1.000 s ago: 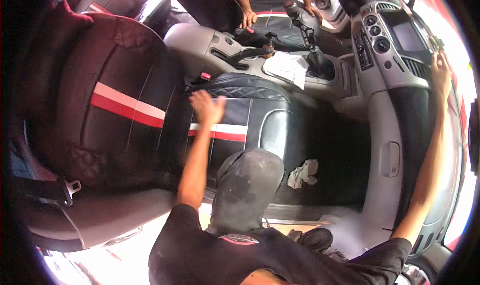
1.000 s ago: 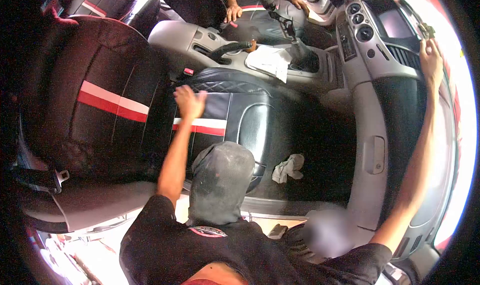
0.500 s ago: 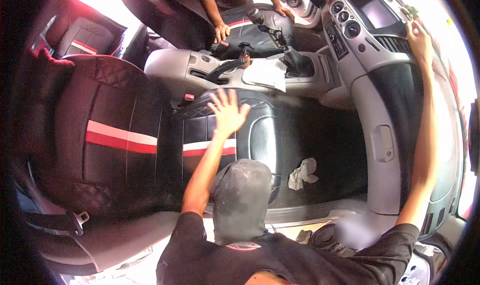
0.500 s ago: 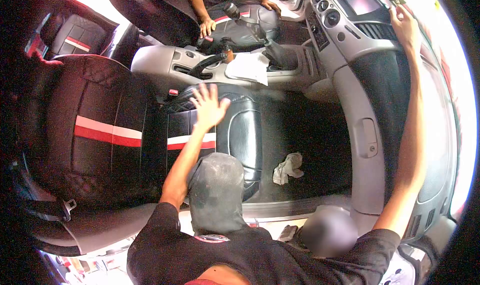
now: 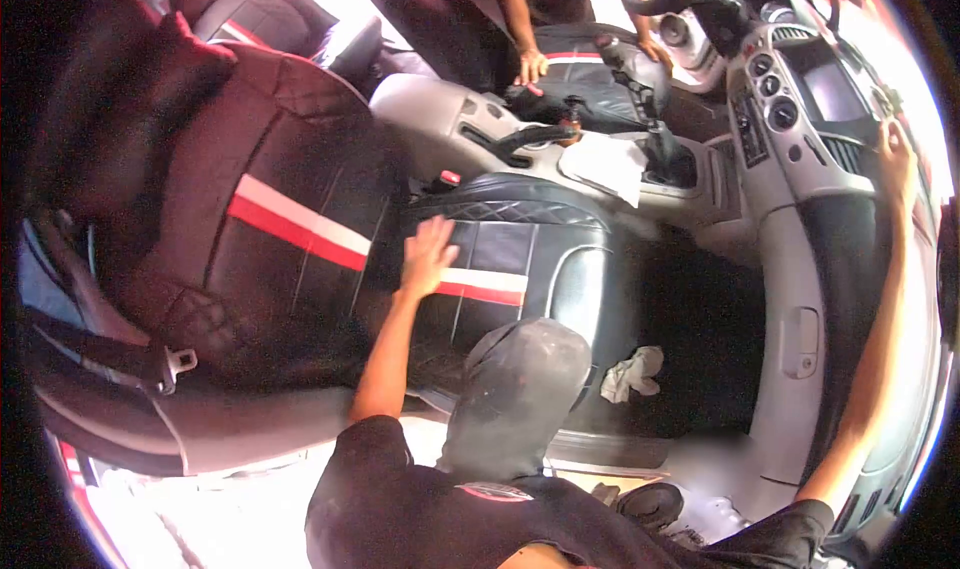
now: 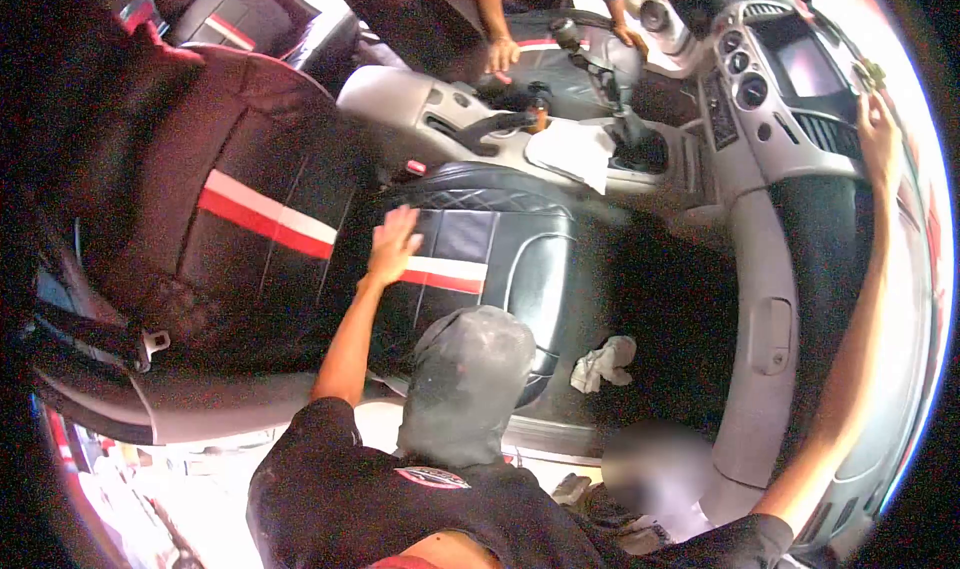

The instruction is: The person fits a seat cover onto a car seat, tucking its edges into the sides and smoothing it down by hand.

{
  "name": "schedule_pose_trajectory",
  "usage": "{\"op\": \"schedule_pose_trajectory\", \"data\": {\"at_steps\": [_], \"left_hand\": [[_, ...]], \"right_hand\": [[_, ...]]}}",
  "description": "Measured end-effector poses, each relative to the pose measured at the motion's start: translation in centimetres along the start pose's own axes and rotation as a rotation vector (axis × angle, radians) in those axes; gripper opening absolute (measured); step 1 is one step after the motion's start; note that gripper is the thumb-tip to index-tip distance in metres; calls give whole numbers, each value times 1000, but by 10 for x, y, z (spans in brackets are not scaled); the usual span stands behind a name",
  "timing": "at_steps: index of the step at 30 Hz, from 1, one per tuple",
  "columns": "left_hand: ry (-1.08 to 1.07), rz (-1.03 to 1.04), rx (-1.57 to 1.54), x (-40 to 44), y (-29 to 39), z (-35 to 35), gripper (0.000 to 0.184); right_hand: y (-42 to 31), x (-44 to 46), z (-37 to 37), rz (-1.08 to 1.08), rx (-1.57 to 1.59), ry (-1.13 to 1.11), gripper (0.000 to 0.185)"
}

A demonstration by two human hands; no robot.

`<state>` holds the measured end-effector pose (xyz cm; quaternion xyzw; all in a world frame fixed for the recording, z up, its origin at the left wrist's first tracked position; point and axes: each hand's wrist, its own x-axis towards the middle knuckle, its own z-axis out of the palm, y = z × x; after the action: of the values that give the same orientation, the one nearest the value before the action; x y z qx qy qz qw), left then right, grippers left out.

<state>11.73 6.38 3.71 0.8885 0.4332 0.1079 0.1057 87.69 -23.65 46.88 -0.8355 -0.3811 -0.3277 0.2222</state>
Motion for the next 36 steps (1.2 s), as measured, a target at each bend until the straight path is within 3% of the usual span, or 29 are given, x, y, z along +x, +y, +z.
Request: {"op": "schedule_pose_trajectory", "data": {"at_steps": [1,2,4,6,7,10,12,14,16,20,22,23,25,26,32,34,35,36], "left_hand": [[-61,-149,56,-19,-27,-15,60],[146,-204,-313,-40,-73,10,59],[148,-271,-253,-55,-72,14,64],[54,-516,-23,-60,-31,14,66],[66,-532,21,-62,-24,23,69],[215,-264,43,-51,-31,24,70],[143,-83,-126,-28,-40,10,69],[119,-45,-189,10,-50,9,69],[127,-47,-126,44,-64,12,66],[180,-59,-251,50,-73,10,57],[163,-98,-358,33,-81,10,58],[168,-129,-377,18,-81,9,58],[152,-214,-407,-15,-88,10,59],[145,-263,-403,-30,-89,12,59],[125,-567,-202,-141,-44,-4,68],[-21,-676,117,-182,-13,-34,63],[-283,-872,-29,-174,32,-99,57],[-550,-1056,-187,-166,70,-150,53]], "right_hand": [[2,2,-1,10,-37,-26,44],[10,6,3,17,-68,-36,47],[29,14,14,32,-90,-56,52],[41,19,18,38,-82,-70,52],[43,20,18,37,-77,-76,52],[61,27,25,-15,-81,-54,49],[64,29,23,-92,-111,-19,47],[58,21,22,-179,-105,69,44],[73,27,25,-109,-75,-8,44],[104,32,38,-160,12,-12,47],[63,15,15,-118,-13,-56,49],[59,8,18,-152,-25,67,47],[59,13,12,-73,-26,-116,44],[59,16,11,-37,-21,-203,43],[62,17,24,-74,-96,-65,45],[61,22,32,-84,-188,-69,49],[61,21,39,-108,-211,44,52],[60,23,40,-73,-174,-27,53]]}}
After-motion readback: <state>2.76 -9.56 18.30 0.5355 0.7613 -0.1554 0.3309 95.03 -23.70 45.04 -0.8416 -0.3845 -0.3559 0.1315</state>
